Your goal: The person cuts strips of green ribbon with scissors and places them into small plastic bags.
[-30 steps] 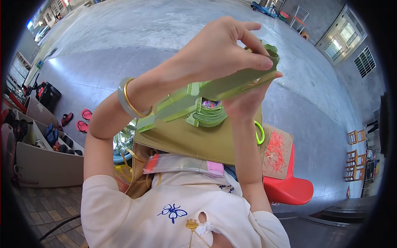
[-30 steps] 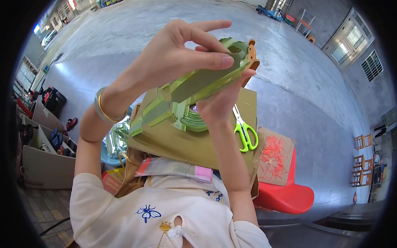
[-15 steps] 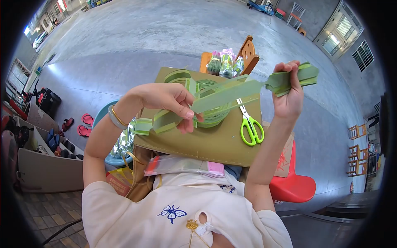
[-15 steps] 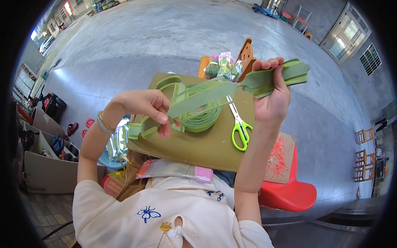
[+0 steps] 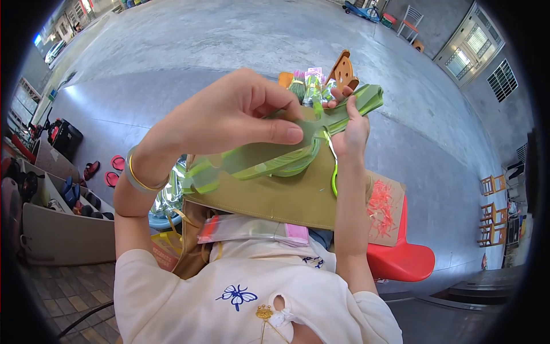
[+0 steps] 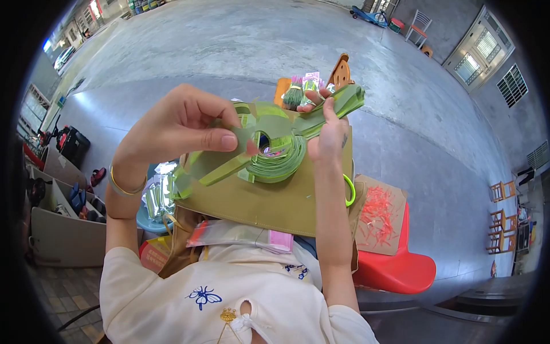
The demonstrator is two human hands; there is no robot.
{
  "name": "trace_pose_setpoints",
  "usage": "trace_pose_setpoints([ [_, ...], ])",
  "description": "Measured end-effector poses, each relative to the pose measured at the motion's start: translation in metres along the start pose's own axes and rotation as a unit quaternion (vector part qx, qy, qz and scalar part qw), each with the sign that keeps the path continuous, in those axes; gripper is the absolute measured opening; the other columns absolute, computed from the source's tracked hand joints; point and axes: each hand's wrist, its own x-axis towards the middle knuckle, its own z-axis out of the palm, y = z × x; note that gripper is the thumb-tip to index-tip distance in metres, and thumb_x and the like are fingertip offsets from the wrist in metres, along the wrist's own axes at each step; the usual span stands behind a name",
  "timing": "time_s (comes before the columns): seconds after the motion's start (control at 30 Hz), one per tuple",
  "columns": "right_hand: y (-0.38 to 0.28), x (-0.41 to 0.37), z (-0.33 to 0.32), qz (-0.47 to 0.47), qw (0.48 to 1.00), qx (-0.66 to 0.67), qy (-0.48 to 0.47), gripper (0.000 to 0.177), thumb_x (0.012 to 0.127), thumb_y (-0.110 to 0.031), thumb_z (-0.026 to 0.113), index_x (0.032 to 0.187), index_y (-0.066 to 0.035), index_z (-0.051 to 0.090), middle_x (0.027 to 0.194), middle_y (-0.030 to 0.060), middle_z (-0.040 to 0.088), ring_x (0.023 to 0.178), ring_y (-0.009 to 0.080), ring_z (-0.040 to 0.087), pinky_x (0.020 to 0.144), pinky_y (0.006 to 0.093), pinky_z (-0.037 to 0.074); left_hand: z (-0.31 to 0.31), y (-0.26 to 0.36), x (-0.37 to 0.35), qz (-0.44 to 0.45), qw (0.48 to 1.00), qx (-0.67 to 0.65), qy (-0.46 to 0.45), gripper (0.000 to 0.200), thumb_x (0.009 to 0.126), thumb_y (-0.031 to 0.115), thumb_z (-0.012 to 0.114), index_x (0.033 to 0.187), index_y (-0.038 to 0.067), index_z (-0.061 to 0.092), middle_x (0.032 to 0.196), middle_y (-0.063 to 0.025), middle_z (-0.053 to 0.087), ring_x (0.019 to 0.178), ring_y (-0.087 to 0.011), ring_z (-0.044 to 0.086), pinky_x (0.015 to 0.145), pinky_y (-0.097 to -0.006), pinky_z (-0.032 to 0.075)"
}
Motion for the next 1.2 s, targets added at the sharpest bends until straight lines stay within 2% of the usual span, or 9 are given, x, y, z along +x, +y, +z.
trace_pose_setpoints([
  [0.17,0.021,-0.022,0.045,-0.036,0.993,0.013,-0.111,0.038,0.095,-0.036,0.04,0.116,-0.005,0.047,0.102,0.012,0.058,0.093,0.0212,0.059,0.078,0.0335,0.05,0.011,-0.01,0.05,0.234,0.947,0.132,0.175,0.02,0.076,0.02,0.071,0.083,0.001,0.071,0.122,-0.0248,0.051,0.102,-0.018,0.058,0.071,-0.0242,0.047],
  [0.23,0.015,-0.037,0.062,0.013,0.977,0.155,-0.143,0.046,0.094,-0.044,0.038,0.117,-0.005,0.047,0.101,0.0101,0.058,0.095,0.021,0.058,0.077,0.033,0.051,0.008,-0.01,0.067,0.166,0.966,0.081,0.181,0.025,0.075,0.024,0.072,0.086,0.002,0.071,0.128,-0.0267,0.045,0.102,-0.0197,0.058,0.062,-0.0242,0.047],
  [0.33,0.008,-0.045,0.069,0.059,0.948,0.146,-0.277,0.046,0.093,-0.039,0.043,0.12,-0.002,0.043,0.107,0.0079,0.055,0.092,0.0186,0.059,0.078,0.0303,0.051,0.002,-0.013,0.084,0.081,0.978,0.004,0.19,0.032,0.073,0.03,0.073,0.086,0.001,0.071,0.131,-0.0289,0.041,0.097,-0.0195,0.061,0.039,-0.0214,0.038],
  [0.5,0.006,-0.044,0.069,0.101,0.971,-0.019,-0.218,0.033,0.094,-0.03,0.045,0.112,-0.003,0.048,0.101,0.0072,0.055,0.09,0.0196,0.058,0.079,0.0348,0.051,0.007,-0.021,0.083,-0.015,0.98,-0.039,0.195,0.037,0.079,0.03,0.068,0.098,-0.001,0.067,0.127,-0.0249,0.047,0.087,-0.0161,0.063,0.032,-0.0194,0.029],
  [0.7,-0.022,-0.025,0.04,0.1,0.966,0.167,-0.173,0.017,0.094,-0.011,0.043,0.109,-0.004,0.048,0.096,0.0078,0.055,0.087,0.0187,0.056,0.082,0.036,0.049,0.018,-0.081,0.052,-0.09,0.922,-0.375,0.033,0.042,0.09,0.03,0.054,0.119,0.0,0.05,0.097,-0.0149,0.063,0.076,-0.02,0.066,0.056,-0.0275,0.051],
  [0.77,-0.038,-0.016,0.022,0.079,0.957,0.226,-0.166,0.017,0.095,-0.009,0.041,0.109,-0.004,0.047,0.096,0.0081,0.054,0.085,0.0178,0.055,0.082,0.0355,0.047,0.016,-0.086,0.029,-0.198,0.928,-0.289,-0.129,0.036,0.089,0.026,0.056,0.111,-0.003,0.054,0.088,-0.0152,0.065,0.074,-0.0218,0.066,0.071,-0.0318,0.053],
  [0.83,-0.051,-0.009,0.004,0.048,0.956,0.236,-0.166,0.017,0.095,-0.008,0.039,0.11,-0.004,0.047,0.096,0.0071,0.053,0.083,0.0163,0.053,0.083,0.0333,0.045,0.012,-0.107,0.013,-0.166,0.927,-0.236,-0.241,0.032,0.087,0.018,0.059,0.107,-0.006,0.055,0.088,-0.0173,0.066,0.076,-0.0232,0.066,0.072,-0.0305,0.053],
  [0.97,-0.061,-0.006,-0.019,0.026,0.97,0.198,-0.14,0.018,0.095,-0.007,0.038,0.111,-0.004,0.046,0.095,0.0069,0.053,0.075,0.0132,0.049,0.074,0.0299,0.044,0.014,-0.102,-0.007,-0.155,0.91,-0.319,-0.217,0.025,0.084,0.009,0.061,0.102,-0.008,0.057,0.088,-0.0203,0.066,0.077,-0.0221,0.067,0.072,-0.0301,0.053],
  [1.2,-0.051,-0.006,-0.038,0.054,0.976,0.19,-0.094,0.017,0.095,-0.007,0.038,0.11,-0.004,0.047,0.093,0.007,0.053,0.067,0.0128,0.043,0.064,0.0278,0.041,0.008,-0.061,-0.032,-0.108,0.954,-0.256,-0.114,0.014,0.077,0.005,0.069,0.085,-0.007,0.066,0.093,-0.0149,0.066,0.074,-0.018,0.065,0.072,-0.025,0.05],
])
